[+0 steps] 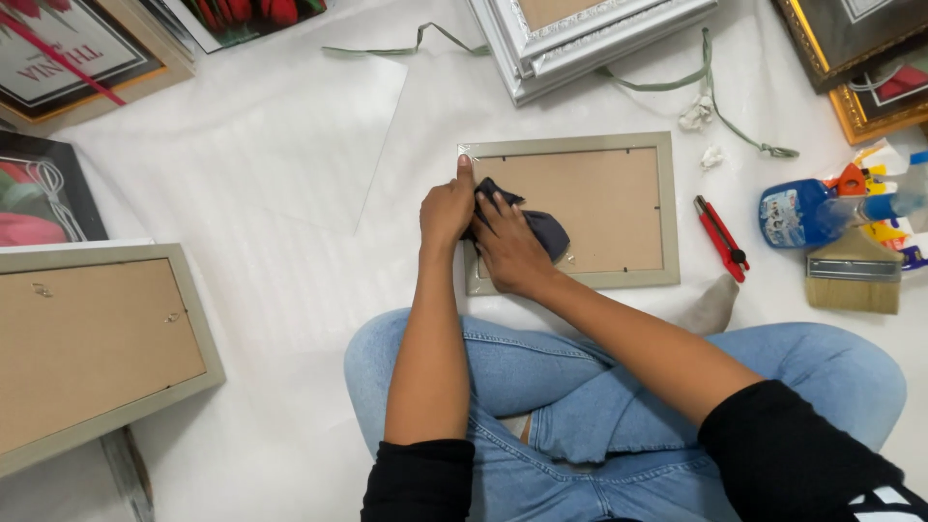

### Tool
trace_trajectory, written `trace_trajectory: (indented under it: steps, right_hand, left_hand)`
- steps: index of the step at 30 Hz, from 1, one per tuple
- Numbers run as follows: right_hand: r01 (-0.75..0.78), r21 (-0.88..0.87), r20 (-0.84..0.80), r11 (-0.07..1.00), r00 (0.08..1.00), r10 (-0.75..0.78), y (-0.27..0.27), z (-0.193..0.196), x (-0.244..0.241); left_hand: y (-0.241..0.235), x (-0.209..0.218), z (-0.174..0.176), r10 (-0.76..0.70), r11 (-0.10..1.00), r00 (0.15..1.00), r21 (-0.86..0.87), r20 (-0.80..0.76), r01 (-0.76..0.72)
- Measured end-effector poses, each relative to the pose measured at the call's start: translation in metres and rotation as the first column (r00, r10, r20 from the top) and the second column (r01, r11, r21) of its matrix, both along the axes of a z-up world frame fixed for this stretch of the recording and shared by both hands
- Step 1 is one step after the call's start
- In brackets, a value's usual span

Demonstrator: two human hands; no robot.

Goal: Cleaning a picture frame and trimming the backing material with a utility knife.

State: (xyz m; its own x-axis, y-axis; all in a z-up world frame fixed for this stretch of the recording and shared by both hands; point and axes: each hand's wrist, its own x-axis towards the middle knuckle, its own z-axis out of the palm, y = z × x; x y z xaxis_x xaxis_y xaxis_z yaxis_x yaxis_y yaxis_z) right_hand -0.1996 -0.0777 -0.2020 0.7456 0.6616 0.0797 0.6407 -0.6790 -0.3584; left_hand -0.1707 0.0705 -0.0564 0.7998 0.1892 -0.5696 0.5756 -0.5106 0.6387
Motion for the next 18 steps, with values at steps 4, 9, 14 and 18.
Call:
trace_trajectory:
  steps: [4,9,14,18]
  right_hand:
    - [0.082,0.023,-0.027,0.996,0.996,-0.081,0.018,0.004,0.043]
    - [0.147,0.02,-0.011,0.989,0.989,-0.147,0.02,0.012,0.076]
    - [0.141,-0.041,-0.007,0.989,0.99,-0.142,-0.031,0.018,0.086]
    - [0.171,-0.11,0.034,0.979,0.985,-0.168,-0.101,0.029,0.097]
  left_hand:
    - [0.001,0.003,0.0,0.09,0.995,0.996,-0.05,0.021,-0.089]
    - [0.009,0.013,-0.051,0.174,0.984,0.985,-0.032,-0.006,-0.174]
    - [0.008,0.014,-0.063,0.144,0.989,0.989,0.03,-0.023,-0.143]
    - [0.007,0.014,-0.067,0.127,0.989,0.992,0.077,-0.012,-0.125]
